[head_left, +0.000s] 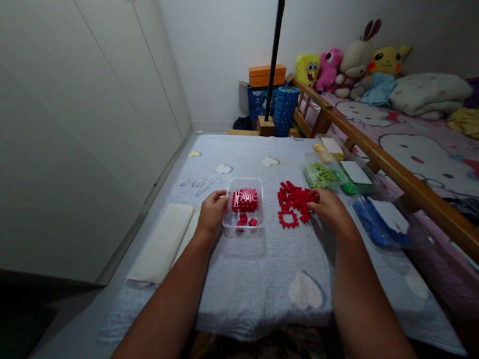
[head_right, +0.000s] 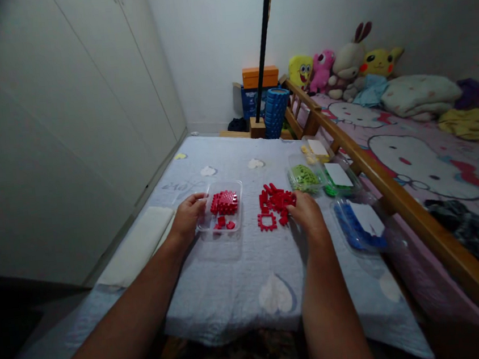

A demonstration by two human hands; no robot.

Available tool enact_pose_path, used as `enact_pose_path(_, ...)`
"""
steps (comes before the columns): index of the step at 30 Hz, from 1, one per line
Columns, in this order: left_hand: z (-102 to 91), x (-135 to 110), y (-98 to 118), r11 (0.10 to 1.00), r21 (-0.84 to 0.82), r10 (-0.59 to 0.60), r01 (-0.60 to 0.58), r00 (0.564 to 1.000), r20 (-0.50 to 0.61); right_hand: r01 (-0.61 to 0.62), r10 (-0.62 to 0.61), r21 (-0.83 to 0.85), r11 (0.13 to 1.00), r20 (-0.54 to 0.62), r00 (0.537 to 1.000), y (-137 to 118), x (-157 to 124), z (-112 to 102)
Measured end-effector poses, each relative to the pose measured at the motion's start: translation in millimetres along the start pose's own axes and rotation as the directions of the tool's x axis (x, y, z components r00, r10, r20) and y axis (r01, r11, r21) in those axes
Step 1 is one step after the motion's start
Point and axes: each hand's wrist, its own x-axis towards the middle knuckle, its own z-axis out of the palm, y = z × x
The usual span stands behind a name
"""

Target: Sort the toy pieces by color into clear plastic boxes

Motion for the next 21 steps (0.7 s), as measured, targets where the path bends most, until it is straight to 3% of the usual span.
enact_pose_path(3, -0.2, 0.6, -0.6, 1.0, 0.003, 0.004, -0.004, 1.0, 0.0, -0.08, 0.083, -0.066, 0.995, 0.031, 0.996, -7.8, 1.3, 2.3)
enact_pose_path(6, -1.0, 1.4, -2.3, 1.0, 0.015, 0.025, -0.025, 1.0, 0.001, -0.087, 0.091, -0.079, 0.993, 0.039, 0.995, -13.7, 1.4, 2.1)
enact_pose_path(11, -1.9, 1.6, -4.1, 0.998, 0.038, 0.047, -0.047, 0.999, -0.001, 0.037, -0.038, -0.177, 0.984, -0.002, 0.999, -26.3, -3.7, 3.1)
enact_pose_path(17, -1.2, 0.8, -2.8, 1.0, 0.017, 0.023, -0.023, 1.0, 0.002, 0.28, -0.217, -0.36, 0.89, 0.207, 0.954, -56.4, -18.4, 19.8)
enact_pose_path(21, -0.2, 0.3, -1.2, 1.0, 0.001, 0.013, -0.013, 1.0, 0.003, 0.271, -0.207, -0.495, 0.825, 0.182, 0.961, -63.9, -26.0, 34.1)
